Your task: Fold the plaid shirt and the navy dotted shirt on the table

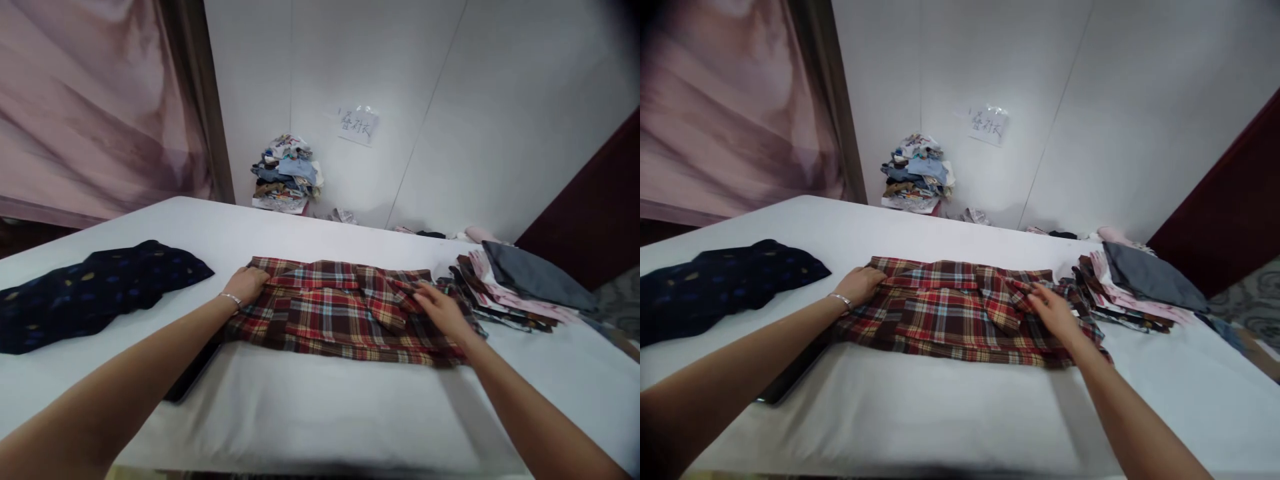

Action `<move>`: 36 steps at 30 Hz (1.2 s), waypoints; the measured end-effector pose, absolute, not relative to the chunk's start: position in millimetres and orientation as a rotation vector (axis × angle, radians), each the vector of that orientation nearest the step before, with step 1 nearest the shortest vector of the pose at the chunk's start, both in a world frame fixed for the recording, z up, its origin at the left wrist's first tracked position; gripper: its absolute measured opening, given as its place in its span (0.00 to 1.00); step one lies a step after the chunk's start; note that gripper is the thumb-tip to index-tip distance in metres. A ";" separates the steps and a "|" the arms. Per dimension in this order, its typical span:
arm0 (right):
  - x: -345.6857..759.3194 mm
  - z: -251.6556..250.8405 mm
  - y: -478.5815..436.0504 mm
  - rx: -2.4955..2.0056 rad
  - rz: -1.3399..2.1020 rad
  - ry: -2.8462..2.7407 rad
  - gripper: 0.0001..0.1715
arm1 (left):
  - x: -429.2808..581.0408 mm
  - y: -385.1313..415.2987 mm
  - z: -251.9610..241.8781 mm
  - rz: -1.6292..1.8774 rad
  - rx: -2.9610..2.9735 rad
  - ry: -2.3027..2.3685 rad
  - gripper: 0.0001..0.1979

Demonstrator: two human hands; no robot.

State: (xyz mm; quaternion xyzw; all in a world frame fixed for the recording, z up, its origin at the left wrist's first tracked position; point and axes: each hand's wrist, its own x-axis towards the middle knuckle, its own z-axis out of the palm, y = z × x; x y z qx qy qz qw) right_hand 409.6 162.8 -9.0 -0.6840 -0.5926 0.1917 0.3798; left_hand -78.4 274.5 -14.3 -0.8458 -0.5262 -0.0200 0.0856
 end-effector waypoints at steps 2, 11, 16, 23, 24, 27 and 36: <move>377.4 -17.7 158.7 -1.665 0.561 -1.684 0.31 | -73.7 273.4 -19.6 -0.084 -2.500 -1.572 0.22; 385.0 22.6 159.6 -1.365 0.541 -1.297 0.12 | -56.7 275.3 2.5 -0.149 -2.439 -1.664 0.19; 435.3 53.8 104.4 -0.954 0.721 -0.879 0.15 | -69.8 263.6 4.4 -0.215 -2.499 -1.555 0.20; 429.7 -0.2 55.2 -1.117 0.959 -0.661 0.11 | -83.2 244.4 -12.3 -0.147 -2.621 -1.510 0.20; 429.4 -4.5 51.3 -1.108 0.971 -0.642 0.12 | -84.1 242.8 -10.7 -0.210 -2.596 -1.536 0.21; 431.0 -9.4 42.2 -1.048 0.940 -0.599 0.13 | -86.0 237.7 -6.6 -0.402 -2.527 -1.564 0.23; 415.3 -21.8 30.8 -1.191 1.034 -0.789 0.05 | -87.0 222.6 -11.8 0.003 -2.639 -1.712 0.27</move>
